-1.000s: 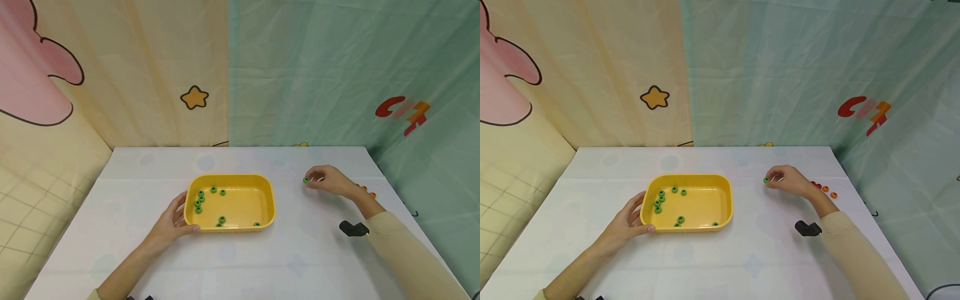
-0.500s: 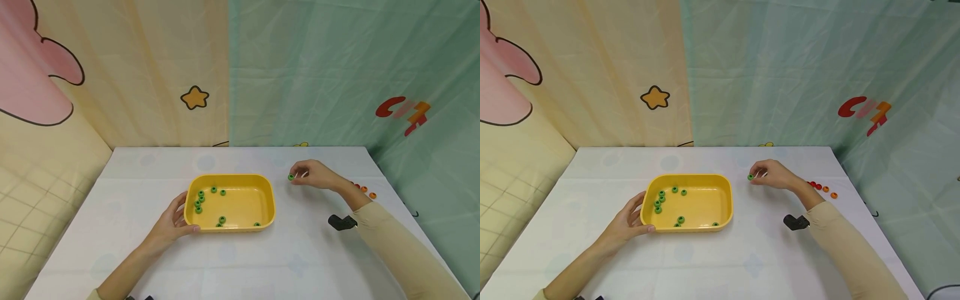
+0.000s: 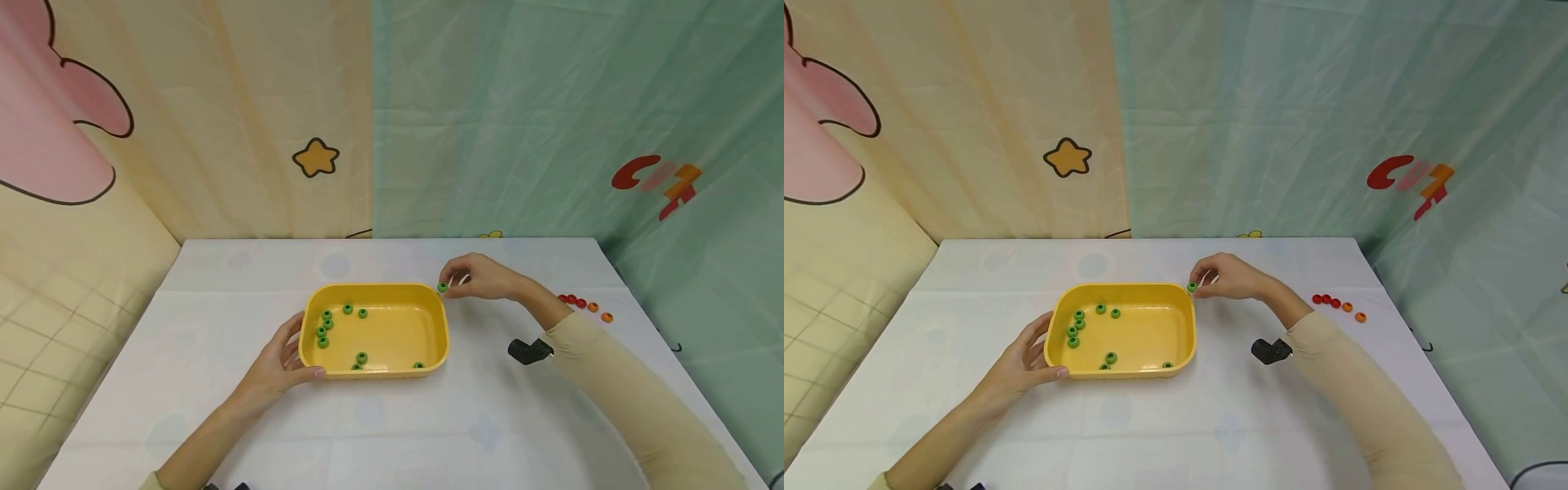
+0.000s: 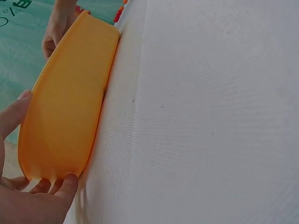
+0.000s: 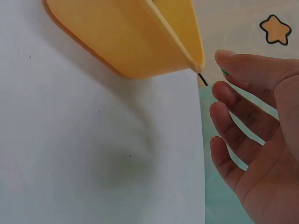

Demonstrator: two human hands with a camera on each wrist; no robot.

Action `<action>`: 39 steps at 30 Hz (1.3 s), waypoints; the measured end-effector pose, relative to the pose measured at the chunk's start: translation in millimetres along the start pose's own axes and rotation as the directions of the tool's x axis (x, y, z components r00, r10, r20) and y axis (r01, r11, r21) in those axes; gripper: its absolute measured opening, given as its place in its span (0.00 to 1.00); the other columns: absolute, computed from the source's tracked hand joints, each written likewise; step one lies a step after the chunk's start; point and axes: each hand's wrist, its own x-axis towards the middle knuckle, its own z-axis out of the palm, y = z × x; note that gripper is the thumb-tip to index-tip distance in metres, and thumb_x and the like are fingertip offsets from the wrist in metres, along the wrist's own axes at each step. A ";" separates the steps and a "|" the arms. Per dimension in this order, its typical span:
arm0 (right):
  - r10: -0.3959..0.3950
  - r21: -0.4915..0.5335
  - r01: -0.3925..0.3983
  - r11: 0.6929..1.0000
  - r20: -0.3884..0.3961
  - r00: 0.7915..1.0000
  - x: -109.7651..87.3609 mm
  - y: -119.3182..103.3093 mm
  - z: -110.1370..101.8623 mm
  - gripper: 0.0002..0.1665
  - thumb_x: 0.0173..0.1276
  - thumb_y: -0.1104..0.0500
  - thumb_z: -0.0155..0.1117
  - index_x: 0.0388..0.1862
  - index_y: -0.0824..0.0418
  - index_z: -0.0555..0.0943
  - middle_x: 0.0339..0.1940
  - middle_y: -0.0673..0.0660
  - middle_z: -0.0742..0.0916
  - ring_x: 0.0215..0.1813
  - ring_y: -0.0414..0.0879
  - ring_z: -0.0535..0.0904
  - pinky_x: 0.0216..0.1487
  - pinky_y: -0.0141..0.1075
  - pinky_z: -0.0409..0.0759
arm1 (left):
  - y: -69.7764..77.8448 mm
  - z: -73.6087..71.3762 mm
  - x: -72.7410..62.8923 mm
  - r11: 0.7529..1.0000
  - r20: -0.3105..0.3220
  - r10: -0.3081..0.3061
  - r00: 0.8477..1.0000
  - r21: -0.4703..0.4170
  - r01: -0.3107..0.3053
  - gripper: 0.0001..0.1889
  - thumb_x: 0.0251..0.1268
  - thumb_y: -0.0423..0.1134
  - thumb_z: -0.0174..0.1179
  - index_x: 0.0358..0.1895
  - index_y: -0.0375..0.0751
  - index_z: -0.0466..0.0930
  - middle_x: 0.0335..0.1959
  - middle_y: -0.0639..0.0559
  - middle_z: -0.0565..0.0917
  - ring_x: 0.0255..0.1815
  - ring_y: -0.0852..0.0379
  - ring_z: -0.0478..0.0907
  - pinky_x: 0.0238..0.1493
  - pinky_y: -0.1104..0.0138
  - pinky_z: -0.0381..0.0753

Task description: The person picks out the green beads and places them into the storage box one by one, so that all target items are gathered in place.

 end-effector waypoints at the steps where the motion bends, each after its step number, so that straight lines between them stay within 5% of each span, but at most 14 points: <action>1: -0.007 -0.001 0.007 1.000 0.004 1.000 2.5 -1.7 0.9 0.08 0.69 0.60 0.74 0.45 0.59 0.86 0.41 0.50 0.87 0.45 0.49 0.82 0.52 0.41 0.87 | -0.3 -0.1 0.0 1.000 0.001 0.001 1.000 -0.001 -0.001 0.57 0.58 0.26 0.75 0.84 0.41 0.44 0.83 0.39 0.49 0.81 0.36 0.52 0.70 0.62 0.70; 13: -0.097 0.014 0.096 0.995 0.074 0.993 33.3 -28.6 13.2 0.06 0.69 0.62 0.73 0.43 0.59 0.87 0.41 0.50 0.87 0.45 0.48 0.82 0.53 0.40 0.86 | -1.5 0.2 -0.5 1.000 0.006 0.009 1.000 0.002 -0.009 0.57 0.59 0.27 0.75 0.85 0.42 0.43 0.83 0.40 0.49 0.81 0.36 0.50 0.71 0.63 0.67; 31: -0.256 -0.026 0.264 0.964 0.163 0.953 85.9 -68.9 48.3 0.08 0.69 0.60 0.75 0.45 0.59 0.88 0.41 0.46 0.88 0.44 0.42 0.83 0.52 0.33 0.84 | -6.1 1.5 -2.7 1.000 -0.003 -0.020 1.000 0.005 0.020 0.56 0.60 0.27 0.74 0.85 0.43 0.42 0.83 0.41 0.48 0.82 0.37 0.50 0.70 0.66 0.68; 39: -0.303 -0.023 0.313 0.949 0.194 0.933 98.2 -87.9 53.3 0.15 0.69 0.59 0.74 0.50 0.67 0.86 0.47 0.58 0.89 0.46 0.44 0.83 0.54 0.31 0.83 | -2.6 0.5 -0.4 0.999 -0.016 -0.025 1.000 0.019 0.025 0.57 0.60 0.28 0.74 0.85 0.43 0.42 0.84 0.40 0.48 0.81 0.37 0.51 0.71 0.65 0.68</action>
